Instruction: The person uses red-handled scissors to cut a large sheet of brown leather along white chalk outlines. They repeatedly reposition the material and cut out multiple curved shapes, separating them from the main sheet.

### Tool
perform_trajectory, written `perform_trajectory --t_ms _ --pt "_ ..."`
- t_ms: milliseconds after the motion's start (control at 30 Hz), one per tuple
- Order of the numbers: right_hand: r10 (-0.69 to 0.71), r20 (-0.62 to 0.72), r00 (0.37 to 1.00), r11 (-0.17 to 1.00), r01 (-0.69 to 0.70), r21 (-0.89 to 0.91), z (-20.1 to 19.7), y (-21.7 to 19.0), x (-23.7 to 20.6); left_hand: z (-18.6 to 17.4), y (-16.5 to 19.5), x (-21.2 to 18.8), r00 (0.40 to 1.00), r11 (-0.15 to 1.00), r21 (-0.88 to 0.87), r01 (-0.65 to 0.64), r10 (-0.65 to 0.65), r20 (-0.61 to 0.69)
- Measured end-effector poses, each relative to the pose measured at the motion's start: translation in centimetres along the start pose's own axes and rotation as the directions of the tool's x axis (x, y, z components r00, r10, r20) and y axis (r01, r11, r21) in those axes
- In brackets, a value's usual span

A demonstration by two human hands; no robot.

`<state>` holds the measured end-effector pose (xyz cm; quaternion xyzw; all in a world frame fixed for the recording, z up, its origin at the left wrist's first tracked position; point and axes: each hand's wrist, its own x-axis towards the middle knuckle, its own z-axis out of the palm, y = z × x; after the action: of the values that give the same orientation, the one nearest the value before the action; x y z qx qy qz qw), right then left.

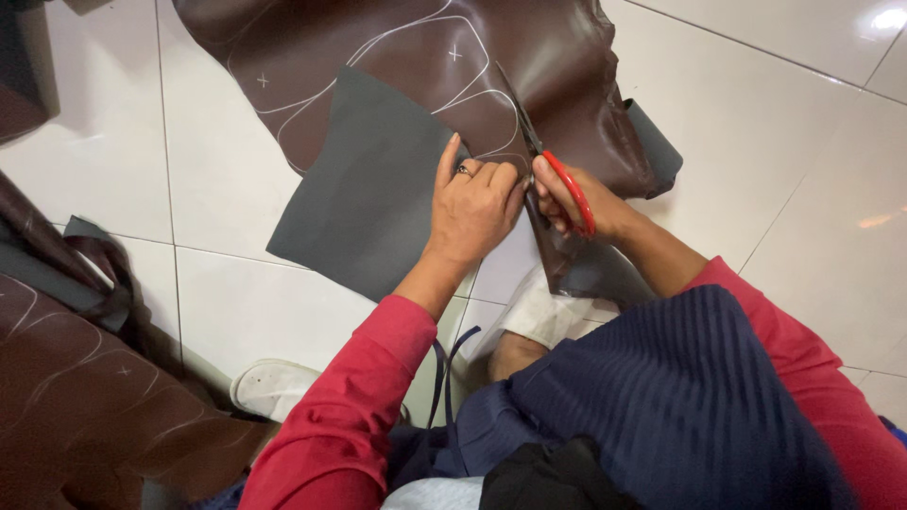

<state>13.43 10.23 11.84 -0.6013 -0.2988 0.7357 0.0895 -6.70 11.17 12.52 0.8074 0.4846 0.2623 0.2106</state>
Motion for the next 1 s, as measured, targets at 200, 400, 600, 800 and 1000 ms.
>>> perform_trajectory --t_ms 200,400,600,800,1000 --pt "0.038 -0.043 0.998 0.999 -0.038 0.003 0.3 -0.9 -0.6 0.1 -0.2 -0.1 1.0 1.0 -0.007 -0.001 0.001 -0.012" --pt "0.049 -0.086 0.995 0.996 -0.055 -0.065 0.0 -1.2 -0.8 0.2 -0.4 -0.6 0.998 0.998 -0.031 0.051 -0.05 0.022" --pt "0.11 -0.118 0.987 0.99 -0.119 -0.073 0.0 -1.0 -0.8 0.8 -1.1 -1.1 0.998 0.998 -0.057 0.026 -0.023 0.06" --pt "0.076 -0.061 0.995 0.996 -0.078 -0.036 -0.2 -1.2 -0.2 0.9 -0.9 -1.7 0.994 0.993 -0.115 -0.004 0.016 0.107" --pt "0.028 -0.029 0.999 1.0 -0.029 -0.005 -0.1 -2.1 0.4 0.4 -0.1 -2.0 0.994 0.99 -0.143 -0.011 0.026 0.105"
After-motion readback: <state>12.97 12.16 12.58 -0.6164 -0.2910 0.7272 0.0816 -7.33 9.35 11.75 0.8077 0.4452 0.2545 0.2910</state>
